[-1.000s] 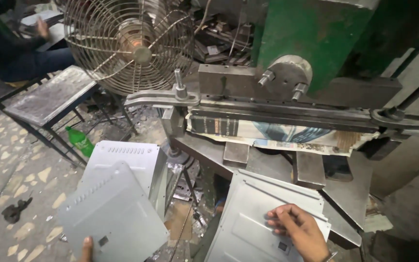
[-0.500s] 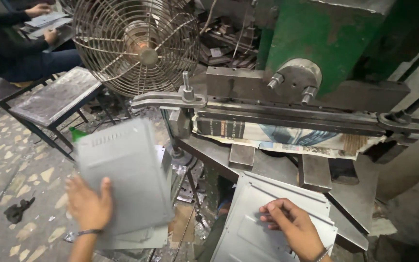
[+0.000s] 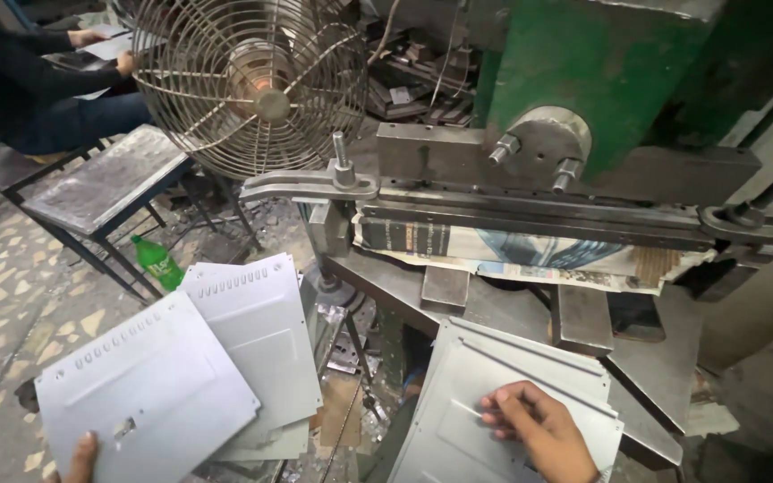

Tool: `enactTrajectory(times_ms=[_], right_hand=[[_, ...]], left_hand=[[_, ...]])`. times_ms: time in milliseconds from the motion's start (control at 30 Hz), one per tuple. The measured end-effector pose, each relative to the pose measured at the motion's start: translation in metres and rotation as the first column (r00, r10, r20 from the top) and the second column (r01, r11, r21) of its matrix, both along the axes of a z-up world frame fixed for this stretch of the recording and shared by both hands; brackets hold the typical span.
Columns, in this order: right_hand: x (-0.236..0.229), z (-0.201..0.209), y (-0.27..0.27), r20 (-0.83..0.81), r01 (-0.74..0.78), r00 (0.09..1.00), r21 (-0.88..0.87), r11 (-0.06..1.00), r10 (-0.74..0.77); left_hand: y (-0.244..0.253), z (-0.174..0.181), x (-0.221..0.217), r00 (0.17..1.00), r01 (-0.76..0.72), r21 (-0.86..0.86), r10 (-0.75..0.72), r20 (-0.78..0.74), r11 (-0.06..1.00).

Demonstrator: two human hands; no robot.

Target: Bending sections of metal sheets using an industrial stamping or bending machine.

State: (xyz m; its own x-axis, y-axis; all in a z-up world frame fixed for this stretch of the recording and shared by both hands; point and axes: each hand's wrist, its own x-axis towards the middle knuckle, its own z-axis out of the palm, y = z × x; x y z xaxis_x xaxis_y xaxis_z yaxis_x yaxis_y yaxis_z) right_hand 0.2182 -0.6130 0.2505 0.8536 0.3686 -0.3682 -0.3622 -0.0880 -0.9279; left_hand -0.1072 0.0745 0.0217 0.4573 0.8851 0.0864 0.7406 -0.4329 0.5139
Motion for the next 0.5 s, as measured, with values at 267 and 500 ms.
enactTrajectory(times_ms=[267,500], right_hand=[[-0.021,0.090,0.032,-0.035,0.003,0.999,0.176,0.984,0.003],[0.029,0.095,-0.040,0.027,0.368,0.928,0.107,0.924,-0.373]], left_hand=[[-0.166,0.200,0.186,0.963,0.237,-0.351,-0.170,0.210,0.906],[-0.425,0.341,0.300,0.567,0.821,-0.510,-0.257,0.783,0.257]])
